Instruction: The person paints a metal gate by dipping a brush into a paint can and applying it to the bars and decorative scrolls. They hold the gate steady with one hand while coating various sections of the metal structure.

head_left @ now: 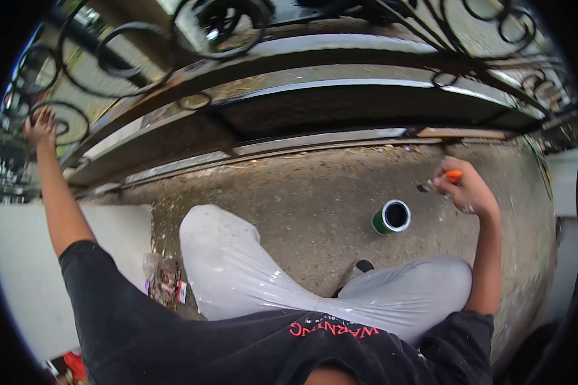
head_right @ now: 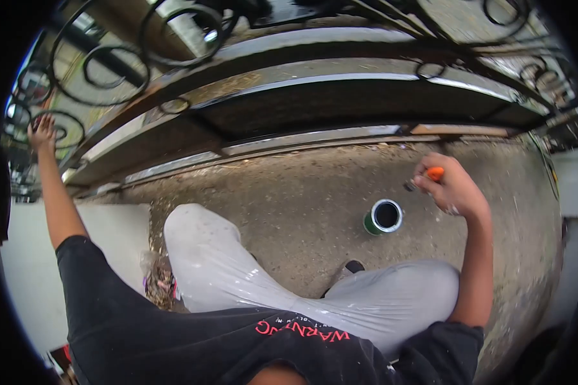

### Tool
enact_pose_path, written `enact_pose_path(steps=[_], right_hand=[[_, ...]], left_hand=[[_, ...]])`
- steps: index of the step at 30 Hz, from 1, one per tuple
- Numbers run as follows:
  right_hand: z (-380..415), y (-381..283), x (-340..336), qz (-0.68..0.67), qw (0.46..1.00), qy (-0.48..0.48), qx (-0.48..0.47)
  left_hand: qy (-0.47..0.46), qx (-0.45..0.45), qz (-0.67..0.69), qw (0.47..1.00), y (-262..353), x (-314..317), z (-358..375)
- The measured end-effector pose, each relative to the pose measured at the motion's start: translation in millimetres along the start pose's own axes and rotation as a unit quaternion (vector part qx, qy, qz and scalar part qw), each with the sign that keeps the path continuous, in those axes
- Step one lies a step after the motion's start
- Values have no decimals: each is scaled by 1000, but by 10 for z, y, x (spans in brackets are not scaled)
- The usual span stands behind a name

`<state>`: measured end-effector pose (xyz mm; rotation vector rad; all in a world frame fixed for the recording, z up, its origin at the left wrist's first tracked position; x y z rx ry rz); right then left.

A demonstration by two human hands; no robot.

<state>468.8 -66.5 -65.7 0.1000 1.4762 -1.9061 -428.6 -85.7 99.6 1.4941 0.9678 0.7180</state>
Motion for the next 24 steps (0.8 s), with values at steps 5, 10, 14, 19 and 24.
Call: enact_pose_path(steps=[5,10,14,19,24], right_hand=[[404,135,-237,76,997,13,9],[735,428,-491,45,999,-15,-16],[634,978,-620,20,1000,6,-9],[362,912,-591,50,998,-30,21],[219,783,-459,56,997,-58,-1]], left_hand=[[-71,-2,-26,997,-234,177,-194],[-45,10,-45,998,-218,123,-33],[-46,29,-53,997,51,388,66],[-38,36,-62,997,89,165,80],[-47,44,-65,996,71,88,32]])
Point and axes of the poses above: each hand's wrist, its own z-axis away from the middle knuckle, its own x-axis out of the palm, y = z × x, the point moved 3 cm from there along -z, towards the middle knuckle, and after that the axes turned 13 degrees about -z, right-handed, at the moved point
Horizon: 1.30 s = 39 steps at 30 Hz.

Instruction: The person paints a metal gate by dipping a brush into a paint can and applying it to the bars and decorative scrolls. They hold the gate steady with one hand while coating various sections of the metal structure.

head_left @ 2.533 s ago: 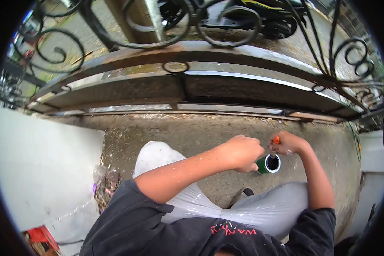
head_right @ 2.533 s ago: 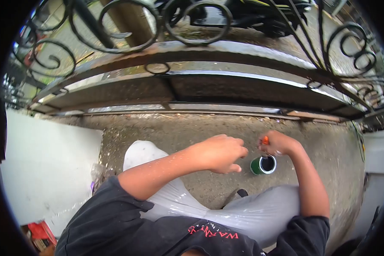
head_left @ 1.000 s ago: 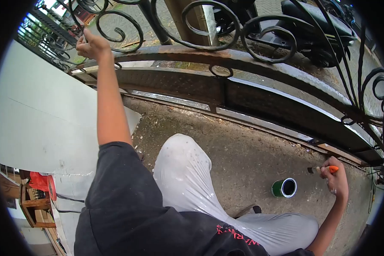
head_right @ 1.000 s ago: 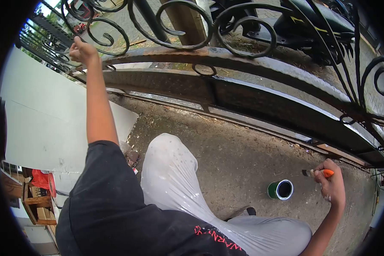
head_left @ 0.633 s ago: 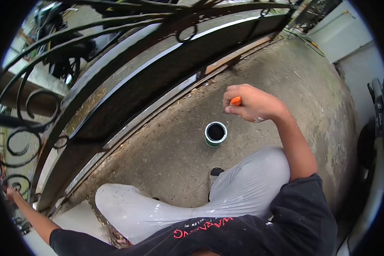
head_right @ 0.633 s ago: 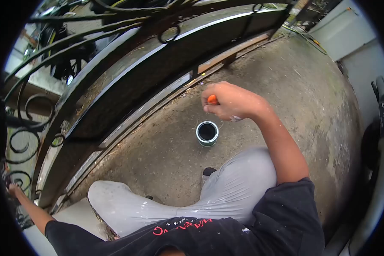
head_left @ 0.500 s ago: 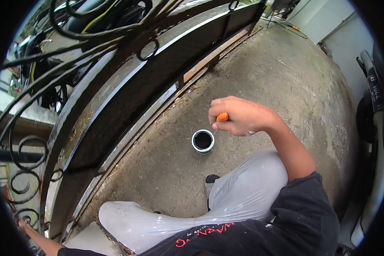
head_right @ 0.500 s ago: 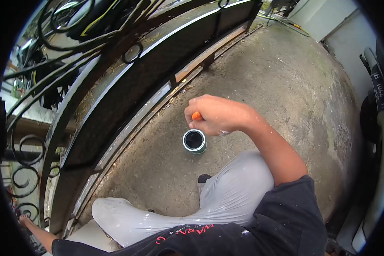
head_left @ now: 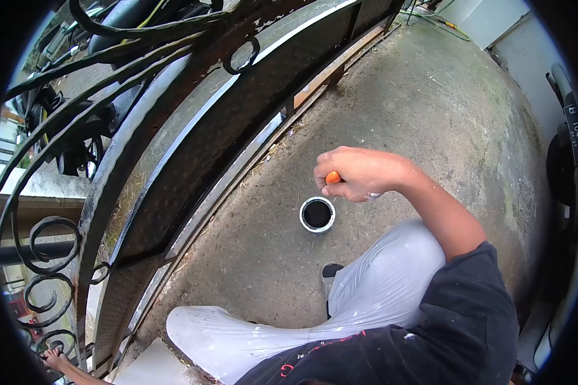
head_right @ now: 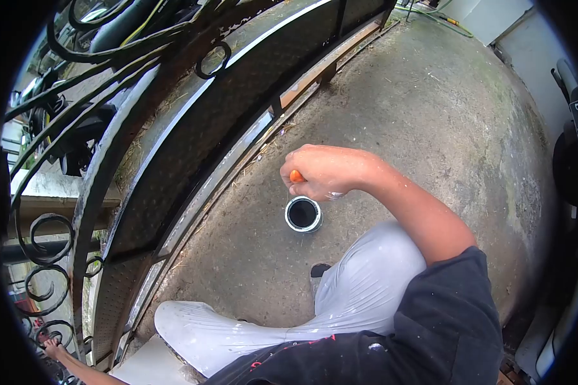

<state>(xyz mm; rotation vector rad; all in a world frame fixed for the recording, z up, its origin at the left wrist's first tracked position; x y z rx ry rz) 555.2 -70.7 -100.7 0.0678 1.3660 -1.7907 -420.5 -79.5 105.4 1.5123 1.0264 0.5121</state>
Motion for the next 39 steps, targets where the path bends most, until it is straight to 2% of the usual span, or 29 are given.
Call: enact_pose_path(steps=[3,9,14,15,16,18,19,21,24,28,29,30,31,32,34,35,36,38,39], right_hand=[[6,-74,11,-14,999,-5,35],[-102,-178,81,36,998,-23,40],[-350,-300,207,29,997,-44,49],[-412,-331,234,37,997,-43,56],[-473,-373,260,44,996,-43,64],[-590,-502,292,79,994,-42,61],[-629,-560,299,98,992,-40,63],[-725,-616,334,100,994,-21,43],[-778,-772,343,109,994,23,-5],[-809,-895,337,102,993,51,-39],[-853,-815,345,119,992,20,30],[-802,-970,334,124,990,14,70],[-818,-859,358,147,987,18,55],[-758,-921,387,107,990,46,81],[-694,-951,432,81,994,23,76],[-654,-1037,443,94,995,6,24],[-581,-1097,461,102,995,-1,-19],[-446,-1143,492,70,997,-9,-24],[-396,-1144,497,56,998,-9,-20]], left_hand=[[-3,-1,5,1000,-7,-31,24],[-20,0,29,999,-155,-61,20],[-75,29,71,994,-287,-192,-75],[-105,41,93,989,-309,-233,-121],[-191,62,149,968,-356,-280,-327],[-386,88,268,878,-556,-312,-647],[-330,79,242,909,-533,-282,-548],[-217,50,182,958,-182,142,163],[-51,142,-21,988,159,494,770],[-110,30,105,988,515,985,1363],[-139,17,115,983,377,932,1182],[-178,19,132,975,304,923,1077],[-216,22,151,964,213,816,965],[-257,27,173,950,209,802,950],[-325,41,207,922,282,810,1070],[-360,54,218,905,272,807,1073],[-285,25,202,937,397,951,1304],[-291,33,172,941,345,927,1208],[-259,27,160,952,377,936,1261]])
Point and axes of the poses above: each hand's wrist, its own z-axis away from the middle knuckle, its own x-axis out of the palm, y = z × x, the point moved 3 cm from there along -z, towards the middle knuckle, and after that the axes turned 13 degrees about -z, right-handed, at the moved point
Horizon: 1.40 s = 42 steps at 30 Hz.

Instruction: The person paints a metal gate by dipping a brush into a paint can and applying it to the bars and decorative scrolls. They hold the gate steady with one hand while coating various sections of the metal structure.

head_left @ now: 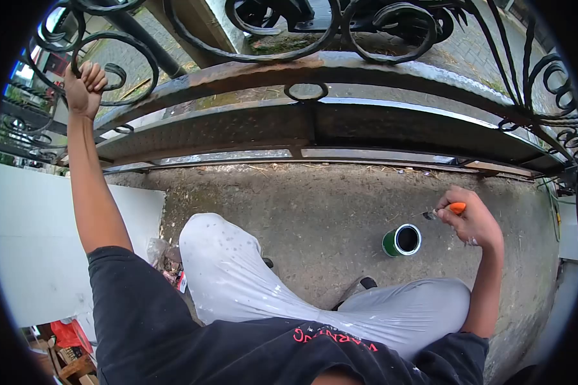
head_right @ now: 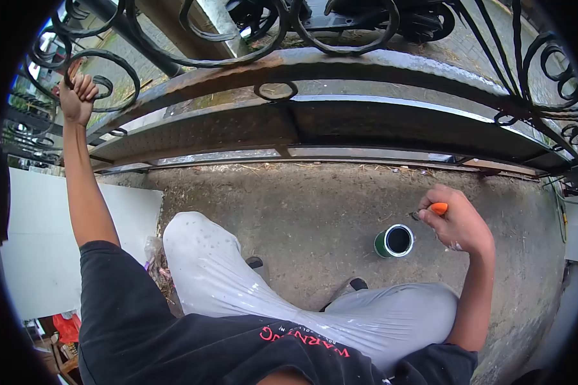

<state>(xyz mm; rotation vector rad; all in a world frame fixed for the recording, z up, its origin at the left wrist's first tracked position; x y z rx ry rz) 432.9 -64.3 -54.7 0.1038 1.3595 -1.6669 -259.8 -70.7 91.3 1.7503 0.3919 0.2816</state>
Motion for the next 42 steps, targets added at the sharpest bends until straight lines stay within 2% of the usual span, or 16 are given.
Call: enact_pose_path(steps=[11,14,15,16,17,18,19,20,21,22,30,32,33,35,38,42], right_hand=[[-103,97,20,10,1000,0,-20],[-373,278,146,15,999,-40,22],[-464,258,206,31,999,-41,9],[-511,236,239,46,998,-36,-2],[-562,183,233,60,998,-24,-9],[-575,23,251,47,998,-43,-11],[-574,-85,254,47,998,-43,-23],[-546,-157,264,44,998,-41,-32],[-503,-216,282,39,998,-40,-39],[-434,-300,277,51,996,-35,-67],[423,-1007,307,78,979,132,-135],[573,-1084,244,75,991,94,56],[639,-1094,265,79,989,112,54],[850,-936,352,89,983,151,55],[1085,-783,490,119,971,188,-86],[1578,-253,476,-4,942,333,38]], left_hand=[[162,34,-72,984,-58,65,-67],[112,55,-52,991,-142,-87,-136],[83,61,-71,992,-124,-84,-116],[-157,136,12,978,-136,-215,-165],[-297,147,93,939,-241,-353,-289],[-432,132,159,878,-359,-510,-404],[-471,61,222,852,-299,-371,-438],[-158,64,83,982,-313,-425,-505],[176,62,-63,980,-195,-200,-197],[227,73,-81,968,-84,143,-3],[286,87,-44,953,-152,195,12],[293,121,-44,947,-165,268,18],[297,137,-42,944,-193,255,20],[282,189,-29,940,-292,192,-20],[250,237,4,939,-380,122,-87],[186,170,48,967,-298,134,-9]])
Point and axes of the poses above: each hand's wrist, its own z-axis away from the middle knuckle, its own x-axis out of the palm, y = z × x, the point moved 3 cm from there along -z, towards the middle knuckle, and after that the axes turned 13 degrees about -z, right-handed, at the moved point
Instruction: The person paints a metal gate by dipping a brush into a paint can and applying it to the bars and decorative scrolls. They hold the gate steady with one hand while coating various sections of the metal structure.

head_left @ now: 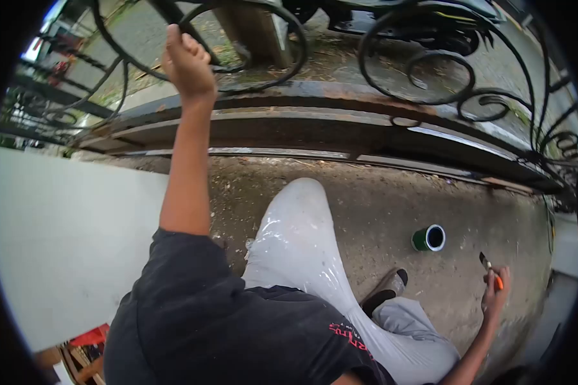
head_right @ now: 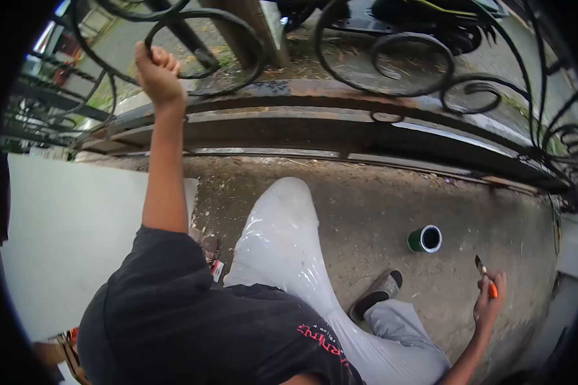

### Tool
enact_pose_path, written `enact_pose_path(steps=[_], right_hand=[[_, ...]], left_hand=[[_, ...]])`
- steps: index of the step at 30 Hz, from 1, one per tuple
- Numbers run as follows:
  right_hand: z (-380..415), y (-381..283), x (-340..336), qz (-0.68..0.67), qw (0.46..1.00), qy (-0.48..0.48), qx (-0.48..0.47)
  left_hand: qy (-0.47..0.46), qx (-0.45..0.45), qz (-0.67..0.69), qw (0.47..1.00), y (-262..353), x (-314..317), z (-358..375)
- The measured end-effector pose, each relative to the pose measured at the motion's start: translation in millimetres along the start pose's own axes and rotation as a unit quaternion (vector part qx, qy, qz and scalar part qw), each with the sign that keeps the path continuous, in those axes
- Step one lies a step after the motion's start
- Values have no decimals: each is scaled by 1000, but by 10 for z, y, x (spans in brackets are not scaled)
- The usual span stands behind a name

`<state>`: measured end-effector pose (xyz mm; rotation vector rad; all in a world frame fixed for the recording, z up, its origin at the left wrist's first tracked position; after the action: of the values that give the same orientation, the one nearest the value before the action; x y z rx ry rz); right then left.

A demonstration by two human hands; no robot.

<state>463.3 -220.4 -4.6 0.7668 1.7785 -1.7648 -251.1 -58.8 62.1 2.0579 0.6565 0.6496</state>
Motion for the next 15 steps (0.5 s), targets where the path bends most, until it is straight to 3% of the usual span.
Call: enact_pose_path(steps=[2,4,9,12,15], right_hand=[[190,296,-175,12,998,59,31],[268,46,-194,-40,992,105,54],[141,-761,-250,27,991,133,-11],[-117,-940,-436,58,992,111,8],[-317,-907,-432,18,986,166,11]], left_hand=[[-15,-24,11,1000,37,-3,7],[-31,-19,1,999,47,-17,7],[-40,2,-2,999,-4,-23,3],[-13,67,-9,998,-95,13,-5],[9,136,-39,990,-123,36,-58]])
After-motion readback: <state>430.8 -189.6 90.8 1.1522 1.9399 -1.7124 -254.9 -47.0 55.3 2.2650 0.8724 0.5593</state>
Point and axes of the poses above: each hand's wrist, its own z-axis away from the middle knuckle, its own x-axis out of the palm, y = z × x, the point moved 3 cm from there along -z, towards the middle knuckle, and after that the axes turned 13 degrees about -z, right-handed, at the moved point
